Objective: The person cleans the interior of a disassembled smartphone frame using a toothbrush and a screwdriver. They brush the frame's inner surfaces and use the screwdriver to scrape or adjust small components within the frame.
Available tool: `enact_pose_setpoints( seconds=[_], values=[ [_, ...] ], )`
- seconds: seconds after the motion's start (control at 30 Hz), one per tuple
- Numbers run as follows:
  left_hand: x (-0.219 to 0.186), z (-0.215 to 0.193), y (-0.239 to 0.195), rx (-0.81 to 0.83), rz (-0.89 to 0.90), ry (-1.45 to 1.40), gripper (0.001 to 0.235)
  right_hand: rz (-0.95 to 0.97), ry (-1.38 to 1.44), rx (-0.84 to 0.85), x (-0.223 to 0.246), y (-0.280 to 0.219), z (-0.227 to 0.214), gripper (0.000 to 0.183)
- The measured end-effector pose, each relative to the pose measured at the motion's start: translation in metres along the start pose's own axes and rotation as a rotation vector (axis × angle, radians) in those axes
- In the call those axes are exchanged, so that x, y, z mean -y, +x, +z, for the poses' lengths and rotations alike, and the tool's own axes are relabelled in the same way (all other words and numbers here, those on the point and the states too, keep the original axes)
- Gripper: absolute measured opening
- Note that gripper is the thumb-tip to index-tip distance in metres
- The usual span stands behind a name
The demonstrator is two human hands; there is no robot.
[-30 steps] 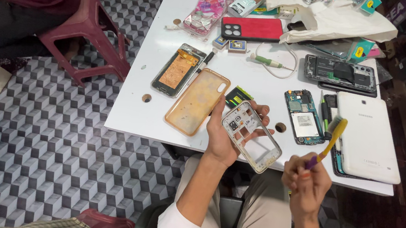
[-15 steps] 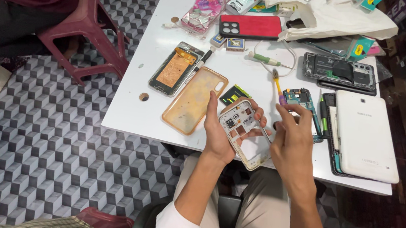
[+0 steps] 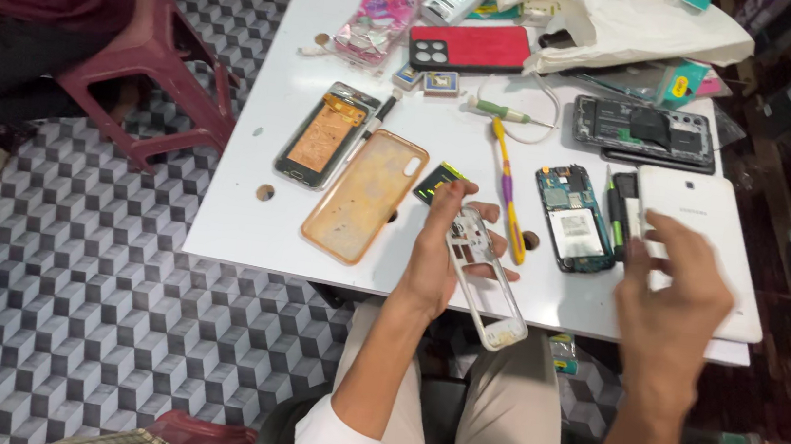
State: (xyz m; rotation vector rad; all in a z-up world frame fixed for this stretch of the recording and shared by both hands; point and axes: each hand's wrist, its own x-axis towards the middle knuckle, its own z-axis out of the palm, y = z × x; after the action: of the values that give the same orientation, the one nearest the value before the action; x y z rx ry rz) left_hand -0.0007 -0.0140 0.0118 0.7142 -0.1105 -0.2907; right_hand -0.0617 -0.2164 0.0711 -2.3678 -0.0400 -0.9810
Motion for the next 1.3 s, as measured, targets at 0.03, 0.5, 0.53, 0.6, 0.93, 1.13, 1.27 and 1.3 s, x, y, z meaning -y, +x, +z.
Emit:
enact_pose_setpoints(
  seconds=[0.03,0.5,0.53,0.6,0.93,1.13,1.27,1.3],
  values=[
    [0.001,0.0,0.0,-0.037,0.007,0.044,0.044,0.007,-0.016,0.011,-0.007,0.003,-0.009,0.025],
    [-0.004,-0.021,-0.006,-0.085,0.07,-0.19,0.031,0.162,-0.456,0.394,0.011,0.027,0.003,0.031],
    [-0.006,-0.019,-0.005,-0.105,0.074,-0.206,0.033,0.173,-0.455,0.403,0.011,0.028,0.005,0.029],
    [-0.011,-0.018,-0.005,-0.069,0.079,-0.191,0.041,0.194,-0.454,0.424,0.01,0.029,0.005,0.026],
    [-0.019,-0.015,-0.015,0.243,0.089,-0.035,0.065,0.158,-0.04,0.045,0.005,0.008,0.0,0.02],
    [-0.023,-0.014,-0.02,0.379,-0.039,-0.089,0.068,0.193,0.725,-0.203,-0.017,-0.018,0.021,0.013],
    [-0.027,-0.018,-0.021,0.466,-0.083,-0.164,0.068,0.193,1.57,-0.139,-0.024,-0.034,0.041,0.01],
    [-0.026,-0.019,-0.02,0.471,-0.1,-0.174,0.068,0.228,1.75,-0.064,-0.025,-0.035,0.044,0.011]
  ],
)
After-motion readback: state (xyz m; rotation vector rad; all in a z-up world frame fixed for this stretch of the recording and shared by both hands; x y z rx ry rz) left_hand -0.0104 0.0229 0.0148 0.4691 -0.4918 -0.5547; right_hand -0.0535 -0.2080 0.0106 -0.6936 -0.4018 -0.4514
